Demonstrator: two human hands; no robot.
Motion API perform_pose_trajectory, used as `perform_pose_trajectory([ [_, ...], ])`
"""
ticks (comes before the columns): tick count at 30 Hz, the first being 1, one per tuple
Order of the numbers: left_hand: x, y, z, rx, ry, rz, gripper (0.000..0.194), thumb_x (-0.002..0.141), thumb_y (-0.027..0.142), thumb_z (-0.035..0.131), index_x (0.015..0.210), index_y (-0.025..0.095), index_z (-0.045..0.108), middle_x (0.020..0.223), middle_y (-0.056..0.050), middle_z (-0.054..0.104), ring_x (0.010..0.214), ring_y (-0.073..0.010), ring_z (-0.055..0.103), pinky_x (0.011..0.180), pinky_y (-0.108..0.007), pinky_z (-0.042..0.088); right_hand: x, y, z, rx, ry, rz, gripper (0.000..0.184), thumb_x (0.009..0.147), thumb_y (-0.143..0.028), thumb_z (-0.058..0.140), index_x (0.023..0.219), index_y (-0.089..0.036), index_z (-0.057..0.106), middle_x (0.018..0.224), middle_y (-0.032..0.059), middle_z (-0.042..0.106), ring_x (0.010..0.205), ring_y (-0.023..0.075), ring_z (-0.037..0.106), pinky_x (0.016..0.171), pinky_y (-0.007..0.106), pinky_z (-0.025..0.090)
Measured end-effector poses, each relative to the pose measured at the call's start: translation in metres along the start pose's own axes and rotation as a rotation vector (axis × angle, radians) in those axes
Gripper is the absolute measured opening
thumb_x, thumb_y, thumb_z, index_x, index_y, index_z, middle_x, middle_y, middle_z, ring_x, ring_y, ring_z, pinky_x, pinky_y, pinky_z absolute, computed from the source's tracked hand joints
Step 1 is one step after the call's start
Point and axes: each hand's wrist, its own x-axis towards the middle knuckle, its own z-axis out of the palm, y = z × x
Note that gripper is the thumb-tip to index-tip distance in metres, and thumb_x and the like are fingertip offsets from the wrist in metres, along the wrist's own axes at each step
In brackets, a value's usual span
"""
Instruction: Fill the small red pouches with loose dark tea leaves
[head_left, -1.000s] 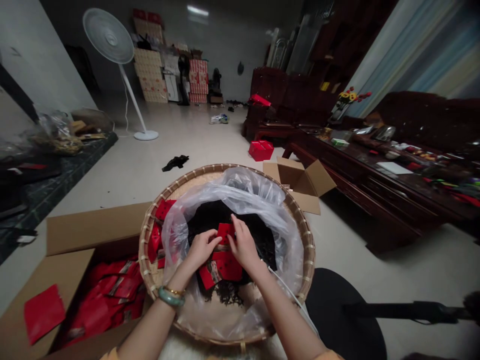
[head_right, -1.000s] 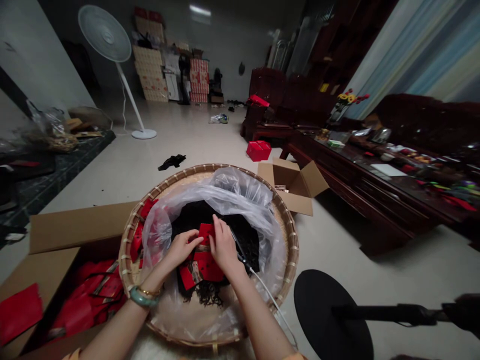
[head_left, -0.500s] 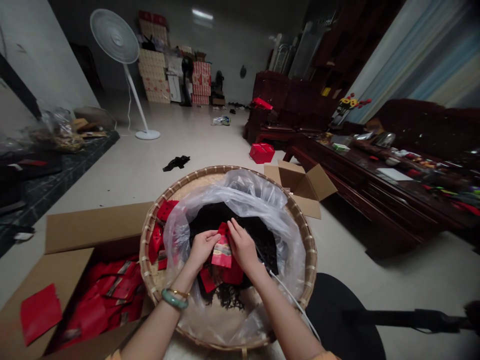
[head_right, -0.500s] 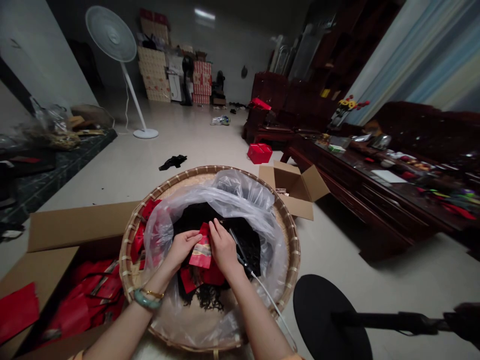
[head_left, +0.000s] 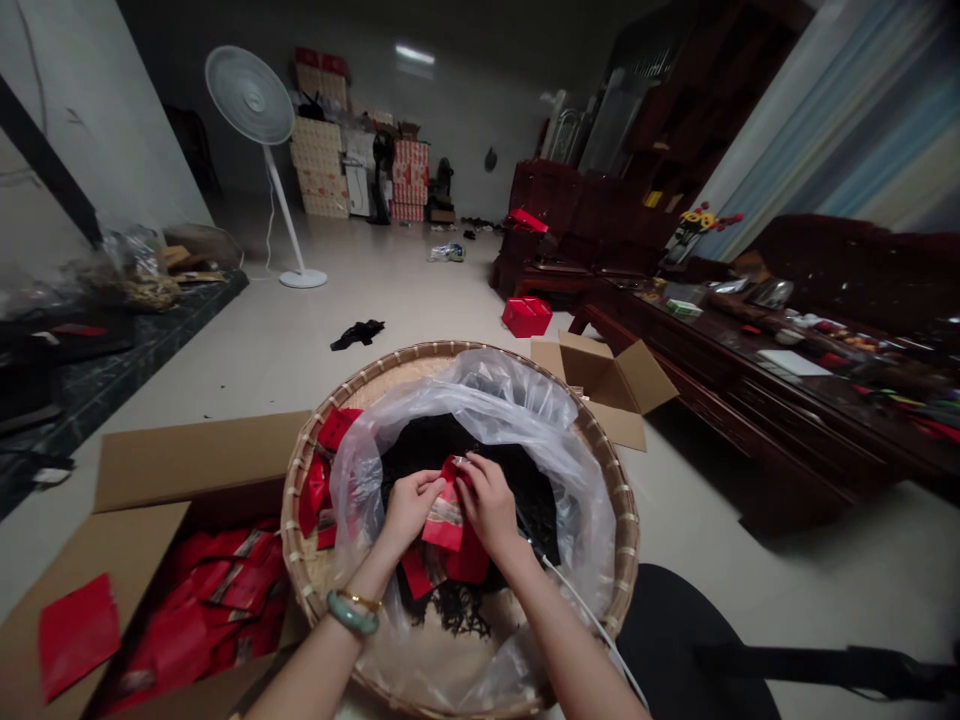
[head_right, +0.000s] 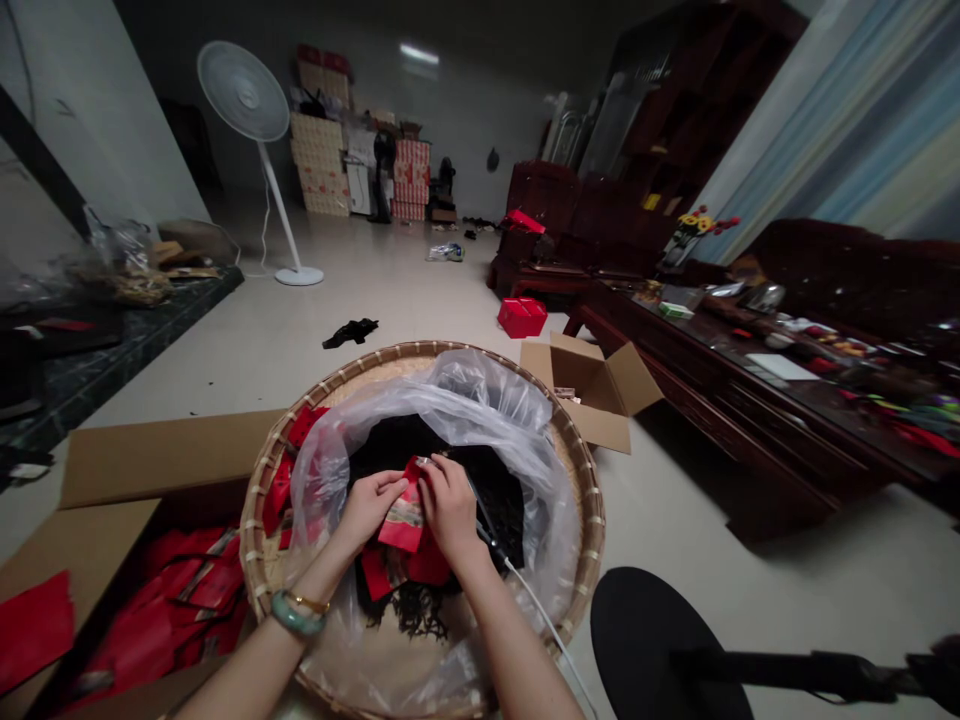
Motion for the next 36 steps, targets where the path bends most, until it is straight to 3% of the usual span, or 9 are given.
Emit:
perform_pose_trajectory([
  [2,-0.001,0.003,-0.002,0.18,0.012,0.107,0.023,0.071,0.032,0.059,0.083,0.017,0.071,0.082,-0.006,0.074,0.073,-0.021,0.067,0.07,-0.031,0.052,0.005,-0.002,-0.005,-0.035,0.017,0.079,0.016,0.085,-0.026,0.053,0.092,-0.018,0.064,0.097,0.0123,0.06,0.092,0.0229,0.054,0.075,0.036,0.049],
  [5,-0.001,0.008,-0.006,0.303,0.017,0.191,0.02,0.073,0.031,0.058,0.082,0.021,0.072,0.085,-0.004,0.074,0.078,-0.0211,0.067,0.076,-0.032,0.051,0.012,-0.002,-0.014,0.025,-0.046,0.046,0.011,0.084,-0.022,0.053,0.076,-0.019,0.06,0.08,0.0071,0.058,0.079,0.0202,0.05,0.067,0.032,0.045],
  [9,0.003,0.01,-0.015,0.096,-0.017,0.072,0.028,0.067,0.033,0.067,0.091,0.019,0.071,0.09,-0.006,0.073,0.08,-0.0218,0.067,0.076,-0.033,0.052,0.014,0.0,-0.022,0.224,0.0,0.138,0.013,0.083,-0.022,0.052,0.071,-0.019,0.056,0.072,0.0033,0.058,0.073,0.0175,0.051,0.066,0.029,0.042],
  [12,0.004,0.008,-0.02,-0.198,-0.041,-0.042,0.037,0.065,0.038,0.07,0.094,0.015,0.071,0.092,-0.009,0.073,0.08,-0.0215,0.067,0.076,-0.033,0.053,0.012,-0.003,-0.02,0.41,-0.016,0.344,0.014,0.082,-0.029,0.054,0.073,-0.019,0.056,0.068,0.0011,0.058,0.068,0.0158,0.053,0.065,0.028,0.043],
  [16,0.0,0.008,-0.019,-0.449,-0.038,-0.137,0.046,0.064,0.043,0.072,0.099,0.013,0.069,0.093,-0.012,0.072,0.082,-0.0223,0.067,0.067,-0.032,0.054,0.009,-0.011,-0.013,0.884,-0.236,0.485,0.027,0.077,-0.039,0.061,0.095,-0.019,0.061,0.084,0.0024,0.067,0.074,0.0166,0.061,0.071,0.029,0.047],
  [22,-0.005,0.011,-0.02,-0.459,-0.153,-0.211,0.048,0.066,0.051,0.068,0.095,0.012,0.069,0.08,-0.01,0.073,0.078,-0.0229,0.068,0.065,-0.034,0.055,0.013,-0.016,-0.019,1.197,-0.471,0.683,0.043,0.072,-0.052,0.064,0.095,-0.017,0.069,0.085,0.0054,0.071,0.08,0.0223,0.064,0.085,0.04,0.045],
  [29,0.0,0.003,-0.018,-0.31,-0.115,-0.197,0.054,0.066,0.06,0.063,0.084,0.01,0.069,0.075,-0.011,0.072,0.071,-0.0233,0.067,0.065,-0.035,0.055,0.009,-0.012,-0.017,1.4,-0.418,0.703,0.047,0.07,-0.051,0.067,0.101,-0.015,0.069,0.096,0.0095,0.07,0.093,0.0246,0.063,0.095,0.043,0.038],
  [32,0.003,0.002,-0.019,-0.079,-0.034,-0.091,0.056,0.072,0.06,0.055,0.096,0.011,0.067,0.089,-0.013,0.072,0.084,-0.0258,0.067,0.076,-0.038,0.053,0.007,-0.011,-0.014,1.399,-0.423,0.729,0.052,0.07,-0.055,0.066,0.104,-0.016,0.067,0.1,0.0097,0.07,0.094,0.0247,0.062,0.095,0.043,0.038],
  [36,-0.005,0.009,-0.018,0.485,0.206,0.412,0.066,0.067,0.044,0.069,0.125,0.018,0.052,0.127,-0.014,0.055,0.118,-0.031,0.048,0.1,-0.048,0.036,0.009,-0.011,-0.016,1.264,-0.444,0.707,0.051,0.074,-0.059,0.058,0.105,-0.019,0.066,0.104,0.0069,0.068,0.098,0.0226,0.06,0.099,0.042,0.036],
])
